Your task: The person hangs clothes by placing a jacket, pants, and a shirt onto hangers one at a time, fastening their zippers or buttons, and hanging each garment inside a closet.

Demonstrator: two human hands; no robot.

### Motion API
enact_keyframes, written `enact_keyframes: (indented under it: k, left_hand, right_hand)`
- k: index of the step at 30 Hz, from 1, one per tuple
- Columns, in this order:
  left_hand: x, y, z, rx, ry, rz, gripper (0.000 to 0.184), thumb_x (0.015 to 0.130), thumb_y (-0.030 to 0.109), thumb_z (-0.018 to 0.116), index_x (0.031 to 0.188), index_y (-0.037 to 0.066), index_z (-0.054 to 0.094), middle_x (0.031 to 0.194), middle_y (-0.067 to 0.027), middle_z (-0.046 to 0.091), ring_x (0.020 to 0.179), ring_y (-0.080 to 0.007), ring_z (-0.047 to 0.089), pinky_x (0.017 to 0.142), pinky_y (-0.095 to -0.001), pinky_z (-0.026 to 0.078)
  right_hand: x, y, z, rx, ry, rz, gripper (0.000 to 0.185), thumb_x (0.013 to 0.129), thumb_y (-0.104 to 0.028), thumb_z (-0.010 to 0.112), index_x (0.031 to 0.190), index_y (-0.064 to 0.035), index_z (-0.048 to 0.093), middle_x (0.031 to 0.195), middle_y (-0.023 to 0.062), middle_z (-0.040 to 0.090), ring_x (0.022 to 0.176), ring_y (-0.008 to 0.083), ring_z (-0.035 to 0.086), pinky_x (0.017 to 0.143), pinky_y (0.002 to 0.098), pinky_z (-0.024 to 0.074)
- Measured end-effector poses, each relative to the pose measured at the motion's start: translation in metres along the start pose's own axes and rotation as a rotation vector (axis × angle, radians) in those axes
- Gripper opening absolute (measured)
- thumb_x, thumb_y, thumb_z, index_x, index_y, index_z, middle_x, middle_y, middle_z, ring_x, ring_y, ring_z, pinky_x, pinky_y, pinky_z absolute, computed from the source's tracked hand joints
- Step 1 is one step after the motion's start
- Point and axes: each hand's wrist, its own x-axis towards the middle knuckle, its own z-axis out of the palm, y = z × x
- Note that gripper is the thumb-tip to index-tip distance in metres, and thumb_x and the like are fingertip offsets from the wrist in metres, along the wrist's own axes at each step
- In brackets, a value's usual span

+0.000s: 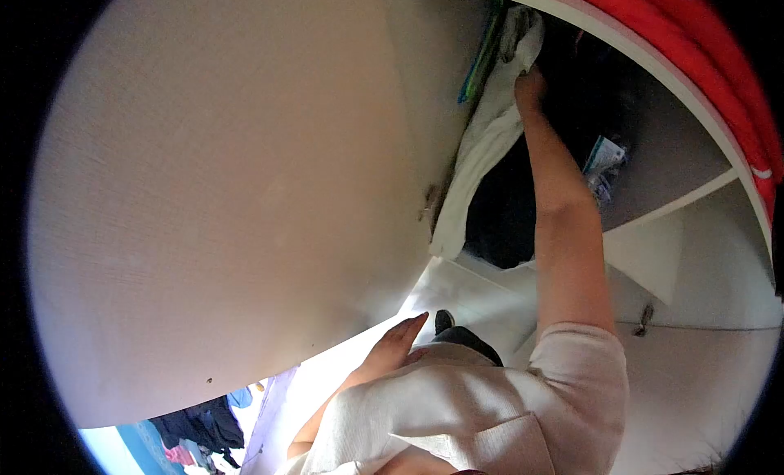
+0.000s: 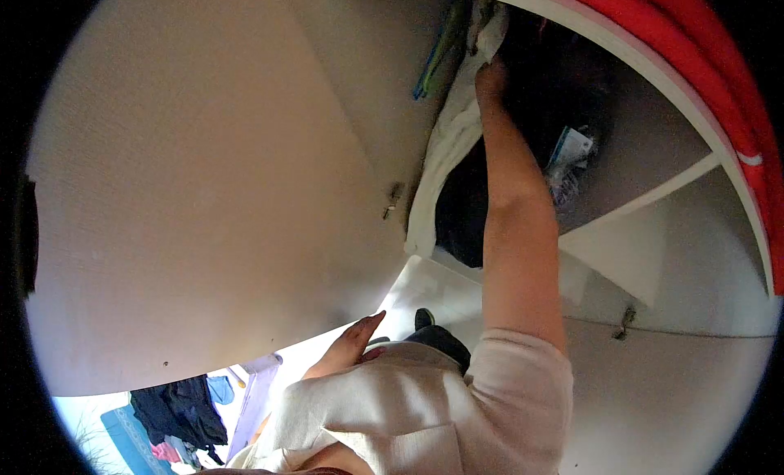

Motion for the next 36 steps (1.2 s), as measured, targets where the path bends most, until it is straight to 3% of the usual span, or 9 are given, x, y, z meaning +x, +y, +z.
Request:
enact_keyframes:
  k: [5, 11, 13, 16, 24, 28, 32, 34, 36]
  left_hand:
    - [-0.002, 0.006, -0.006, 0.079, 0.023, -0.084, 0.063, 0.082, 0.027, 0.06, 0.132, 0.003, 0.031, 0.125, -0.0194, 0.046, 0.114, -0.0317, 0.047, 0.098, -0.0382, 0.037]
    - [-0.006, 0.004, -0.008, 0.098, 0.031, -0.141, 0.06, 0.084, 0.028, 0.058, 0.133, 0.005, 0.032, 0.123, -0.0189, 0.047, 0.107, -0.0296, 0.052, 0.094, -0.0379, 0.04]
    - [-0.007, 0.006, -0.013, 0.075, 0.02, -0.156, 0.06, 0.084, 0.028, 0.058, 0.133, 0.005, 0.032, 0.123, -0.0191, 0.047, 0.104, -0.029, 0.053, 0.093, -0.038, 0.041]
    - [-0.01, 0.006, -0.015, 0.149, 0.042, -0.141, 0.061, 0.083, 0.027, 0.059, 0.133, 0.005, 0.032, 0.122, -0.0188, 0.047, 0.105, -0.0295, 0.053, 0.093, -0.0385, 0.041]
    - [-0.025, 0.002, -0.01, 0.196, -0.036, -0.171, 0.063, 0.083, 0.03, 0.06, 0.134, 0.005, 0.031, 0.127, -0.0176, 0.045, 0.116, -0.0312, 0.045, 0.098, -0.0399, 0.036]
    - [-0.063, -0.009, -0.004, -0.206, -0.086, -0.28, 0.059, 0.086, 0.033, 0.055, 0.134, 0.006, 0.032, 0.132, -0.0164, 0.042, 0.123, -0.0314, 0.039, 0.103, -0.0392, 0.032]
    - [-0.129, -0.03, 0.012, -0.8, -0.167, -0.424, 0.055, 0.09, 0.039, 0.046, 0.134, 0.008, 0.035, 0.134, -0.0128, 0.041, 0.126, -0.0299, 0.036, 0.105, -0.0391, 0.027]
    - [-0.171, -0.043, 0.025, -1.011, -0.212, -0.457, 0.056, 0.092, 0.045, 0.039, 0.134, 0.008, 0.037, 0.135, -0.0127, 0.04, 0.129, -0.0292, 0.03, 0.107, -0.0396, 0.022]
    - [-0.214, -0.06, 0.04, -0.987, -0.222, -0.439, 0.057, 0.092, 0.046, 0.039, 0.133, 0.008, 0.037, 0.135, -0.0132, 0.039, 0.129, -0.029, 0.03, 0.107, -0.0395, 0.022]
  right_hand:
    - [-0.09, -0.046, -0.019, -0.185, 0.414, -0.796, 0.047, 0.084, -0.015, 0.051, 0.127, 0.0005, 0.039, 0.126, 0.0214, 0.043, 0.113, 0.0345, 0.044, 0.098, 0.0444, 0.0325]
    - [-0.213, 0.047, -0.019, -0.855, -0.585, -1.105, 0.037, 0.085, -0.013, 0.045, 0.121, -0.0025, 0.049, 0.125, 0.0169, 0.045, 0.12, 0.0308, 0.038, 0.104, 0.0428, 0.0239]
    - [-0.219, 0.125, -0.013, -0.958, -0.572, -1.2, 0.035, 0.086, -0.018, 0.044, 0.118, -0.0055, 0.053, 0.123, 0.0127, 0.048, 0.118, 0.0291, 0.04, 0.105, 0.0437, 0.0213]
    - [-0.206, 0.141, -0.004, -1.323, -0.813, -0.752, 0.033, 0.088, -0.023, 0.043, 0.115, -0.008, 0.057, 0.119, 0.0085, 0.052, 0.116, 0.0284, 0.042, 0.106, 0.0458, 0.0178]
    - [-0.252, 0.191, -0.003, -1.244, -0.848, -1.205, 0.02, 0.081, -0.017, 0.05, 0.09, -0.0174, 0.068, 0.109, 0.0064, 0.058, 0.107, 0.0252, 0.047, 0.102, 0.0497, 0.0212]
    - [-0.312, 0.216, -0.005, -0.897, -0.765, -1.191, 0.02, 0.079, -0.02, 0.054, 0.092, -0.0142, 0.068, 0.107, 0.0077, 0.059, 0.11, 0.0262, 0.046, 0.103, 0.0534, 0.0193]
    - [-0.446, 0.256, -0.002, -0.629, -1.22, -0.592, 0.034, 0.078, -0.031, 0.055, 0.099, -0.0046, 0.061, 0.101, 0.02, 0.058, 0.091, 0.0344, 0.057, 0.081, 0.0477, 0.043]
    - [-0.51, 0.193, -0.029, -0.447, -1.78, -0.274, 0.044, 0.084, -0.042, 0.053, 0.093, -0.0007, 0.063, 0.1, 0.0176, 0.061, 0.095, 0.0298, 0.056, 0.081, 0.0404, 0.0436]
    - [-0.604, 0.217, -0.019, -0.134, -1.82, -0.184, 0.042, 0.083, -0.04, 0.055, 0.093, -0.0011, 0.064, 0.09, 0.0128, 0.066, 0.08, 0.0244, 0.06, 0.076, 0.0361, 0.0458]
